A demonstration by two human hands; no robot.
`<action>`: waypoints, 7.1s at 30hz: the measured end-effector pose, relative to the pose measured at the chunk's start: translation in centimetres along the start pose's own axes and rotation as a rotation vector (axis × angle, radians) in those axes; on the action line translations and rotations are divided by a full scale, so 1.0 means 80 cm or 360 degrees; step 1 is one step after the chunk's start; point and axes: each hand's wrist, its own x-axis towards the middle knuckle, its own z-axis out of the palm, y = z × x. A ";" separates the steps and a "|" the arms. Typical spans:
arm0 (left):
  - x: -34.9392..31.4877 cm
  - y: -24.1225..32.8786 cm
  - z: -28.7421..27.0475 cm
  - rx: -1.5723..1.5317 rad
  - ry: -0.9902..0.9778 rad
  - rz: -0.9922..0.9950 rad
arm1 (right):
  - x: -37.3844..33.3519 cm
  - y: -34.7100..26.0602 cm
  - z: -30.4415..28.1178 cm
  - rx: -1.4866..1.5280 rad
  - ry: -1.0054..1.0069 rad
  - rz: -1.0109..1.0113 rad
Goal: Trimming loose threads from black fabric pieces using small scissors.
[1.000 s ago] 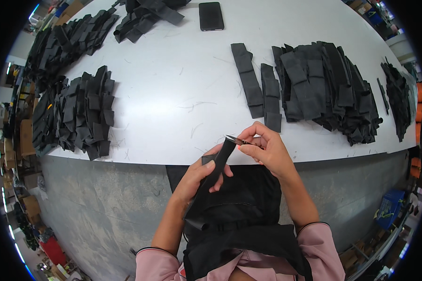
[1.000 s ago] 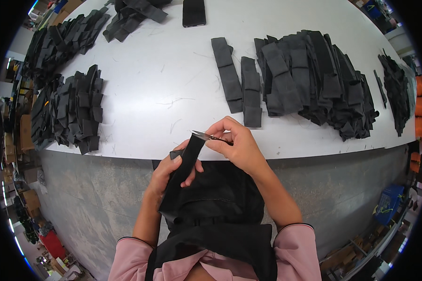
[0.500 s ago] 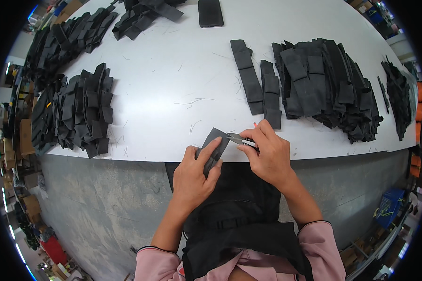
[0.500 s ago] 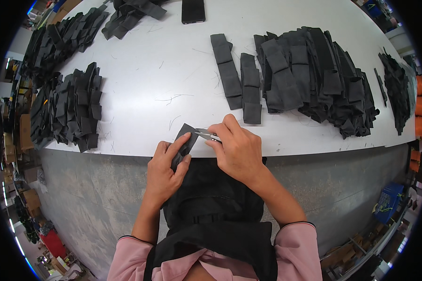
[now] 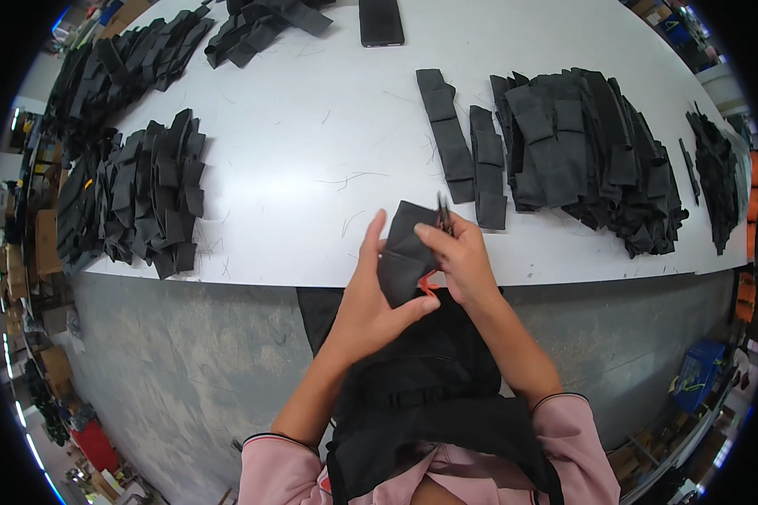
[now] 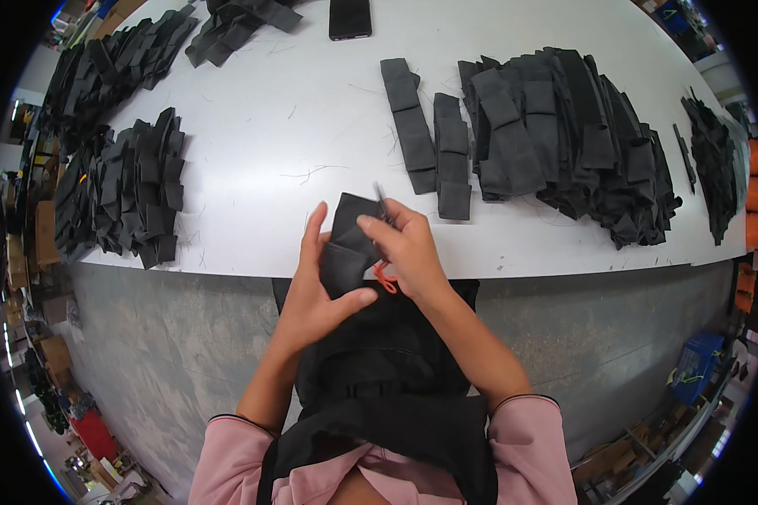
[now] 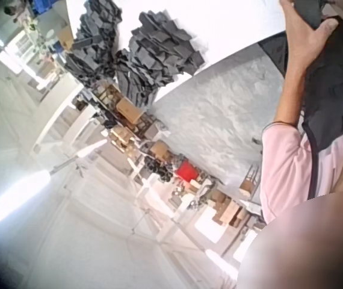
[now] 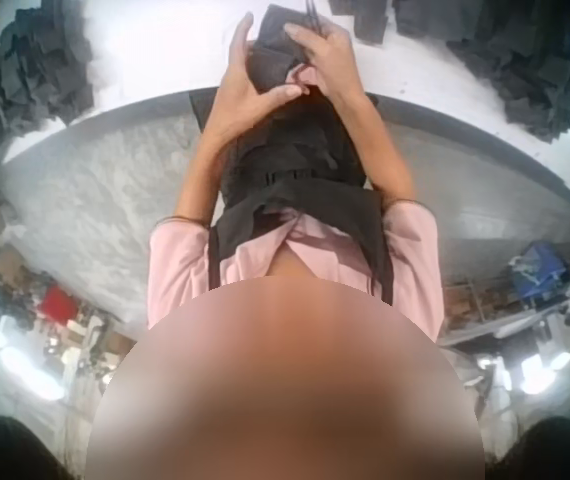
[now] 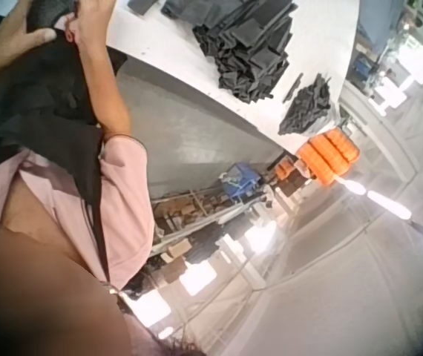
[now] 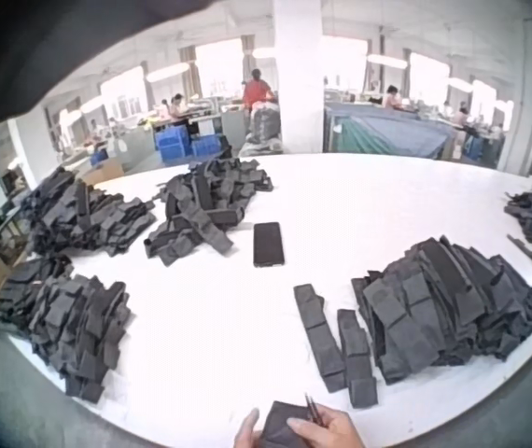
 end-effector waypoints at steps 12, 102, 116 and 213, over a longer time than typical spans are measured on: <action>-0.005 -0.014 -0.006 -0.1395 -0.0194 -0.1184 | -0.001 0.027 0.002 -0.0920 0.0351 -0.1017; -0.013 -0.018 0.001 -0.1257 -0.0167 -0.1041 | -0.003 0.014 0.020 -0.0843 0.0092 -0.0646; -0.008 -0.017 -0.004 -0.1560 -0.0024 -0.1129 | -0.058 0.013 0.000 -0.1679 0.0090 -0.1249; 0.025 -0.050 -0.027 -0.1738 0.0308 -0.1149 | -0.064 0.046 0.006 -0.1568 -0.0125 -0.0937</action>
